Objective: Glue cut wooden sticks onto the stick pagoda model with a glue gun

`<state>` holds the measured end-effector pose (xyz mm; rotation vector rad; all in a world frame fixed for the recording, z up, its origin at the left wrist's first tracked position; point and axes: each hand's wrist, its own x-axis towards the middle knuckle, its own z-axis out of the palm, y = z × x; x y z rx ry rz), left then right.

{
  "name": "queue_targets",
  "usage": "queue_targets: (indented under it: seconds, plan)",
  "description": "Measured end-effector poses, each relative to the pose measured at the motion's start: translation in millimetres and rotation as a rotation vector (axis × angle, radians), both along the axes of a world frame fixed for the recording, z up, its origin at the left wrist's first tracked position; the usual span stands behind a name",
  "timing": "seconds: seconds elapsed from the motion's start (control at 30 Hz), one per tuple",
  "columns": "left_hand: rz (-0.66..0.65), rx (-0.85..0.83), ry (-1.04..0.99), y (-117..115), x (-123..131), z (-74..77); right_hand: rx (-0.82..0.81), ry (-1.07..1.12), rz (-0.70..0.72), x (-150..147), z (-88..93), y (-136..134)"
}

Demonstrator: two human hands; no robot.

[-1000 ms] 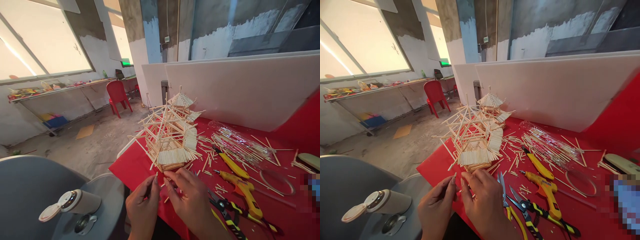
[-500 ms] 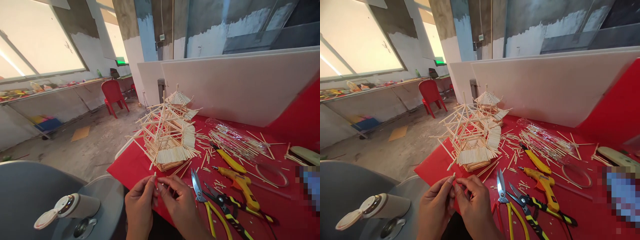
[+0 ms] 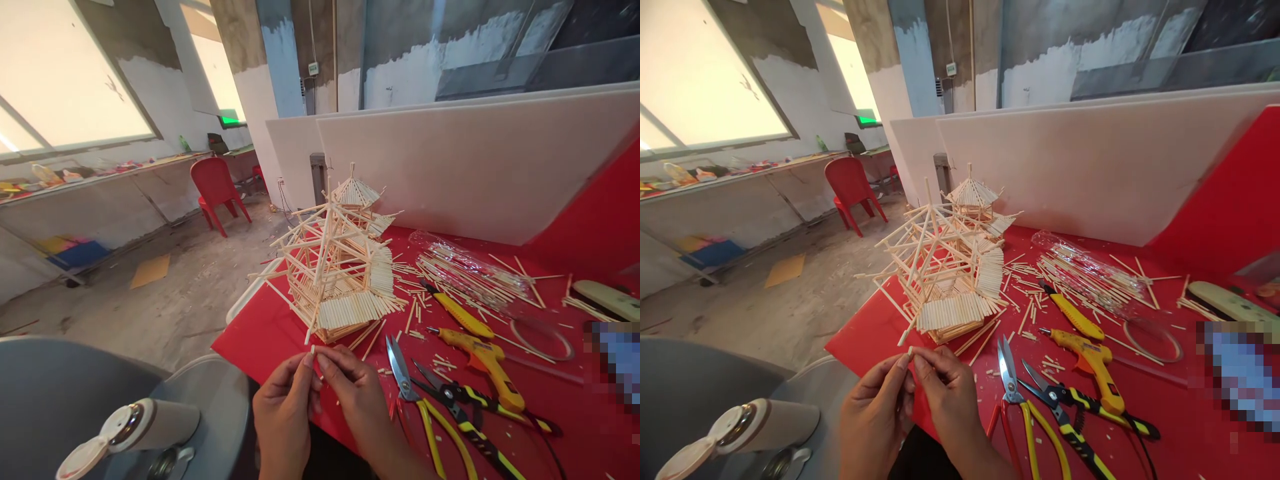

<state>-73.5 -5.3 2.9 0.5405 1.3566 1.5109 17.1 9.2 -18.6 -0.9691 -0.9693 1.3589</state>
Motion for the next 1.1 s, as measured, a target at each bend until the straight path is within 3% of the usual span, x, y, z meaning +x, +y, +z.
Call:
queue_targets:
  seconds: [0.23, 0.4, 0.63, 1.1]
  plan:
    - [-0.024, 0.017, -0.061, 3.0, -3.8, 0.5, -0.079, 0.248, 0.147, -8.8, 8.6, 6.2]
    - [-0.018, 0.039, -0.032, 4.3, -7.8, -3.7, -0.103, 0.366, 0.192, -15.1, 2.1, 7.6]
    - [-0.049, 0.032, -0.043, 6.5, -10.9, -8.7, -0.121, 0.43, 0.211, -19.9, -8.4, 7.3]
    - [-0.1, 0.069, -0.012, 9.7, -11.7, -9.7, -0.12, 0.474, 0.212, -19.9, -8.6, 8.2]
